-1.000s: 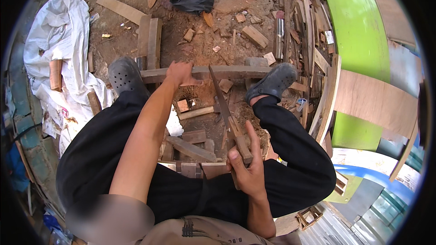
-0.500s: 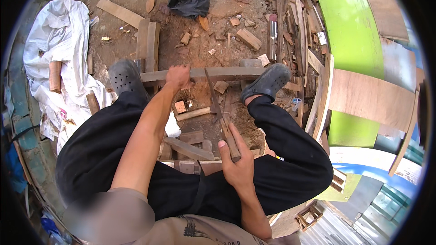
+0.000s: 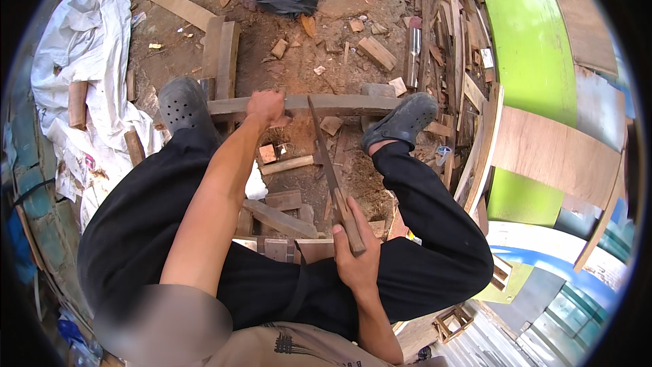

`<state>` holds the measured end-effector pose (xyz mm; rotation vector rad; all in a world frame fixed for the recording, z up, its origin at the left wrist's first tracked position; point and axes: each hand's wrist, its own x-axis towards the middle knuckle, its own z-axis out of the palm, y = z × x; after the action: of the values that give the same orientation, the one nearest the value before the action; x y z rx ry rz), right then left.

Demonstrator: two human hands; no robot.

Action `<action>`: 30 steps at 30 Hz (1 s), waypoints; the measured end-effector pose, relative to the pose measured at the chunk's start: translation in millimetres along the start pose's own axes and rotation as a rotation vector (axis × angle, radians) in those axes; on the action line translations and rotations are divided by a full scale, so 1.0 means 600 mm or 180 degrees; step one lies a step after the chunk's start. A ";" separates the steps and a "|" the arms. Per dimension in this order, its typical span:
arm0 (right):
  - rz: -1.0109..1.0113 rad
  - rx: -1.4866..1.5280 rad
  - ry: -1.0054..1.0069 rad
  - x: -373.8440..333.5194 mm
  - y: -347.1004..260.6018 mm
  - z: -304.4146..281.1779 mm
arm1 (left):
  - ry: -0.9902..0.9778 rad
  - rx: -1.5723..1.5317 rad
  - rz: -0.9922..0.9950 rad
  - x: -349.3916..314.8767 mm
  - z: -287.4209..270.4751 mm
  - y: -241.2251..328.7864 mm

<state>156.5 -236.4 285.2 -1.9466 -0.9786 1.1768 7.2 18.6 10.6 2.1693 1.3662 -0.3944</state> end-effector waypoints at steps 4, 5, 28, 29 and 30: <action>-0.0199 -0.0225 0.0081 0.163 0.056 0.059 | -0.0083 -0.0081 0.0054 0.000 -0.011 0.022; -0.0237 -0.0282 0.0077 0.176 0.055 0.064 | -0.0108 -0.0113 0.0019 -0.001 -0.015 0.021; -0.0310 -0.0004 0.0018 0.162 0.073 0.056 | -0.0212 -0.0056 -0.0009 0.005 -0.020 0.031; -0.0472 -0.0144 0.0104 0.186 0.086 0.066 | -0.0331 -0.0075 0.0018 0.005 -0.025 0.045; -0.0344 -0.0095 0.0062 0.203 0.075 0.070 | -0.0221 -0.0039 -0.0019 0.011 -0.039 0.033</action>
<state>168.5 -149.6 180.4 -1.8997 -1.0830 1.0864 27.3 30.5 32.0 2.1219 1.3340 -0.4582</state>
